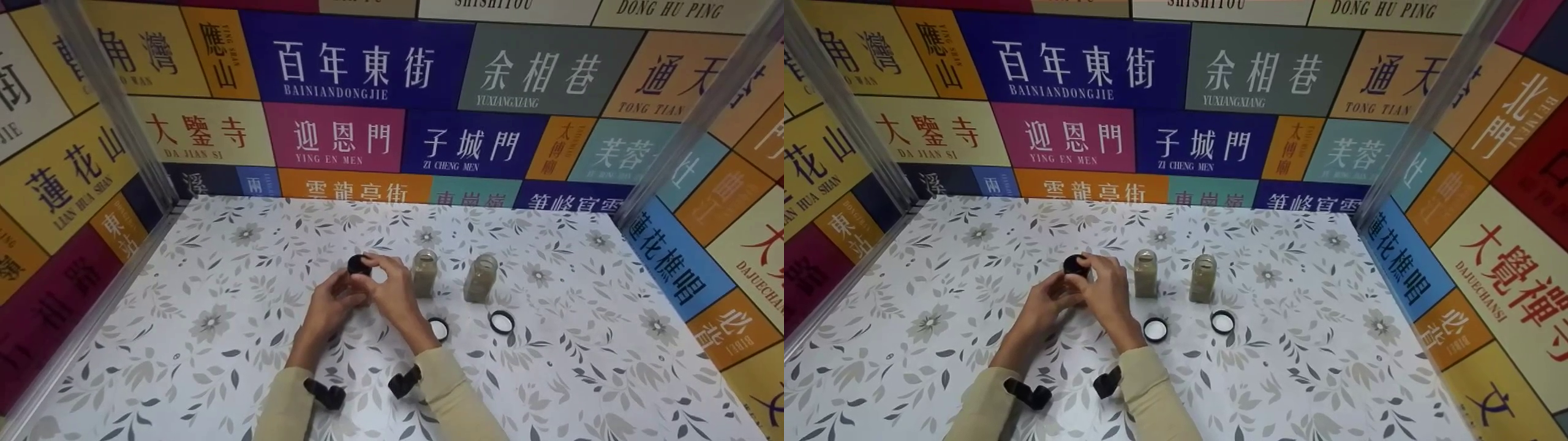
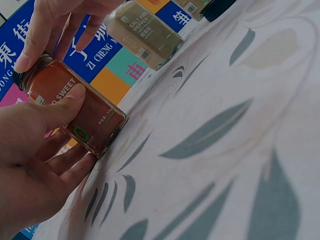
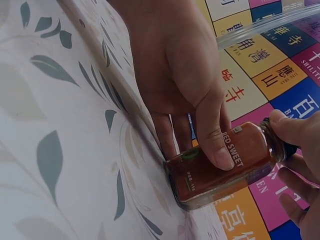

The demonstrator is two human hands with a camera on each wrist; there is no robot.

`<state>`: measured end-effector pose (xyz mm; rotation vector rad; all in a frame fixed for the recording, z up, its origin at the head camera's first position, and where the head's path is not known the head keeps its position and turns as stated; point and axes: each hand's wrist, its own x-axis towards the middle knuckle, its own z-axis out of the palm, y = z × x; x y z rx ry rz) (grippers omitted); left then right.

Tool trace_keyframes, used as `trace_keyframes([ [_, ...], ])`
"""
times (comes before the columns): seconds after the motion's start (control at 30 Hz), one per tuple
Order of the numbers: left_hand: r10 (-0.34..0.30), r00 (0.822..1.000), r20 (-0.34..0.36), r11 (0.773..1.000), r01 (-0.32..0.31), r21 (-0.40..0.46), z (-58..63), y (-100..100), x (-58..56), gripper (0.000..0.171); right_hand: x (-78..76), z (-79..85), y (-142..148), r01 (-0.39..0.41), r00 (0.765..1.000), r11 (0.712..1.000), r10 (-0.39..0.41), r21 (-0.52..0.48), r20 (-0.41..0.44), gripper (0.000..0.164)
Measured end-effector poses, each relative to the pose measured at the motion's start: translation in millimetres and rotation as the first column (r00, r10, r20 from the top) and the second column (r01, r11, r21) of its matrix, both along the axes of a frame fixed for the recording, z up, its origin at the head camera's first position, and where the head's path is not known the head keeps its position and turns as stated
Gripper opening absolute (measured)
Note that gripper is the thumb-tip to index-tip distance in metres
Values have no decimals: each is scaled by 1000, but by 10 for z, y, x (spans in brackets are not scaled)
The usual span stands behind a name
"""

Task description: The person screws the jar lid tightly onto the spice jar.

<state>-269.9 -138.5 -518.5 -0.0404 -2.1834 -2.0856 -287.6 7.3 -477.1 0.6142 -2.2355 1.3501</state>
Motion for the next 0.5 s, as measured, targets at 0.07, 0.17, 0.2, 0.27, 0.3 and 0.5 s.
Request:
trace_keyframes([
  [0.07,-5,1000,-13,1000,5,0,-7,-2,-2,57,-3,-2,8,-9,1000,1000,9,4,2,39],
  [0.17,-11,1000,-20,1000,11,15,-11,-1,-10,57,-12,-5,20,-22,1000,1000,22,14,-10,39],
  [0.2,-11,1000,-22,1000,12,17,-13,0,-12,57,-15,-5,24,-27,1000,999,28,19,-14,38],
  [0.27,-12,1000,-16,999,12,33,-17,2,-17,58,-22,-9,32,-39,999,999,39,28,-15,36],
  [0.3,-12,1000,-10,999,12,39,-15,3,-17,58,-25,-10,36,-43,999,999,44,30,-9,35],
  [0.5,1,1000,0,1000,-1,4,2,-3,-16,59,-35,6,56,-82,995,997,82,13,50,29],
])
